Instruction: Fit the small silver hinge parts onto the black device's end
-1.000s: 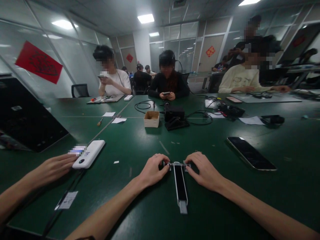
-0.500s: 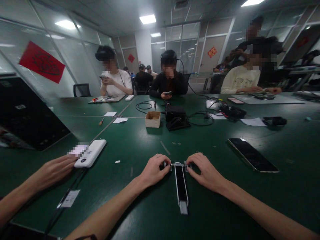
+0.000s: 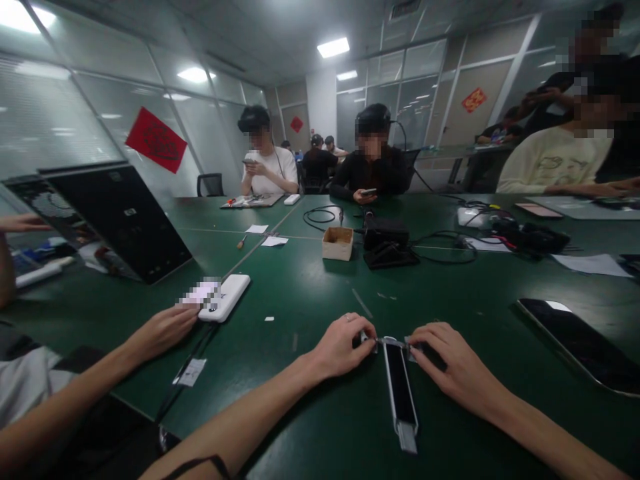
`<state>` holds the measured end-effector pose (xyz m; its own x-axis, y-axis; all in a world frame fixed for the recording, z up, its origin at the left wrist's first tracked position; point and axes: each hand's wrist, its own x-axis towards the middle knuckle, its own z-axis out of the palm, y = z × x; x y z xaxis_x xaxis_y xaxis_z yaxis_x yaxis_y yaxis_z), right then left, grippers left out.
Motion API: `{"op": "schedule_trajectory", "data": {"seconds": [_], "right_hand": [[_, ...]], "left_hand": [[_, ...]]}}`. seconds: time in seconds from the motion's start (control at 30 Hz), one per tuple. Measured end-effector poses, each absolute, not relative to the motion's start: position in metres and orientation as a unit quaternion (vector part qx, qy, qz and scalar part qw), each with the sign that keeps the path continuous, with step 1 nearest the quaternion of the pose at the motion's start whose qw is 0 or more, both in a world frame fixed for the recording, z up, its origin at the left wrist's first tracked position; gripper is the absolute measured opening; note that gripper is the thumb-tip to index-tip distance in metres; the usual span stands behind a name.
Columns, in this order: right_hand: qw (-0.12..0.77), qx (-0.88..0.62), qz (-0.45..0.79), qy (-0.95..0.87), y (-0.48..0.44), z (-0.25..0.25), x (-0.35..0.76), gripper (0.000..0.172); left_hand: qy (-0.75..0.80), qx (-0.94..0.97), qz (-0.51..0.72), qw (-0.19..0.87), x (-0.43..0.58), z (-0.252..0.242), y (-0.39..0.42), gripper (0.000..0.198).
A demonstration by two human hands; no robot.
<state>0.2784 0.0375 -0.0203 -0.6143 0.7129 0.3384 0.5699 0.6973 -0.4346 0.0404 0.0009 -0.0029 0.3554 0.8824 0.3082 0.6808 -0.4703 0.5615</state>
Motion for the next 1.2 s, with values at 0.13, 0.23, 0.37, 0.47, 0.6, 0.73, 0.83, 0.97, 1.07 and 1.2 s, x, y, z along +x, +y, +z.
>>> {"op": "schedule_trajectory", "data": {"seconds": [0.13, 0.23, 0.37, 0.47, 0.6, 0.73, 0.83, 0.97, 1.07, 1.2], "right_hand": [[0.247, -0.370, 0.146, -0.884, 0.0398, -0.0256, 0.2806, 0.029], [0.252, -0.361, 0.141, -0.887, 0.0409, -0.0269, 0.2815, 0.029], [0.260, -0.349, 0.136, -0.890, 0.0416, -0.0289, 0.2826, 0.024], [0.268, -0.351, 0.136, -0.887, 0.0413, -0.0304, 0.2834, 0.023], [0.266, -0.359, 0.136, -0.884, 0.0405, -0.0282, 0.2831, 0.022], [0.251, -0.362, 0.143, -0.886, 0.0405, -0.0251, 0.2825, 0.020], [0.255, -0.360, 0.137, -0.887, 0.0408, -0.0252, 0.2824, 0.020], [0.253, -0.369, 0.131, -0.885, 0.0401, -0.0247, 0.2823, 0.021], [0.245, -0.377, 0.135, -0.883, 0.0395, -0.0230, 0.2818, 0.024], [0.253, -0.367, 0.137, -0.885, 0.0394, -0.0219, 0.2811, 0.027]], "left_hand": [[0.487, 0.808, 0.284, 0.170, 0.0407, -0.0024, 0.0005, 0.010], [0.490, 0.809, 0.275, 0.173, 0.0408, -0.0017, 0.0002, 0.010], [0.491, 0.810, 0.271, 0.173, 0.0408, -0.0017, 0.0005, 0.011], [0.490, 0.810, 0.273, 0.173, 0.0406, -0.0022, 0.0008, 0.011], [0.490, 0.809, 0.271, 0.179, 0.0405, -0.0026, 0.0009, 0.010], [0.492, 0.808, 0.271, 0.177, 0.0404, -0.0032, 0.0010, 0.010], [0.488, 0.811, 0.271, 0.173, 0.0403, -0.0033, 0.0012, 0.010], [0.489, 0.812, 0.269, 0.169, 0.0405, -0.0034, 0.0016, 0.010], [0.489, 0.812, 0.270, 0.171, 0.0407, -0.0041, 0.0020, 0.010], [0.488, 0.811, 0.272, 0.176, 0.0407, -0.0051, 0.0027, 0.010]]}}
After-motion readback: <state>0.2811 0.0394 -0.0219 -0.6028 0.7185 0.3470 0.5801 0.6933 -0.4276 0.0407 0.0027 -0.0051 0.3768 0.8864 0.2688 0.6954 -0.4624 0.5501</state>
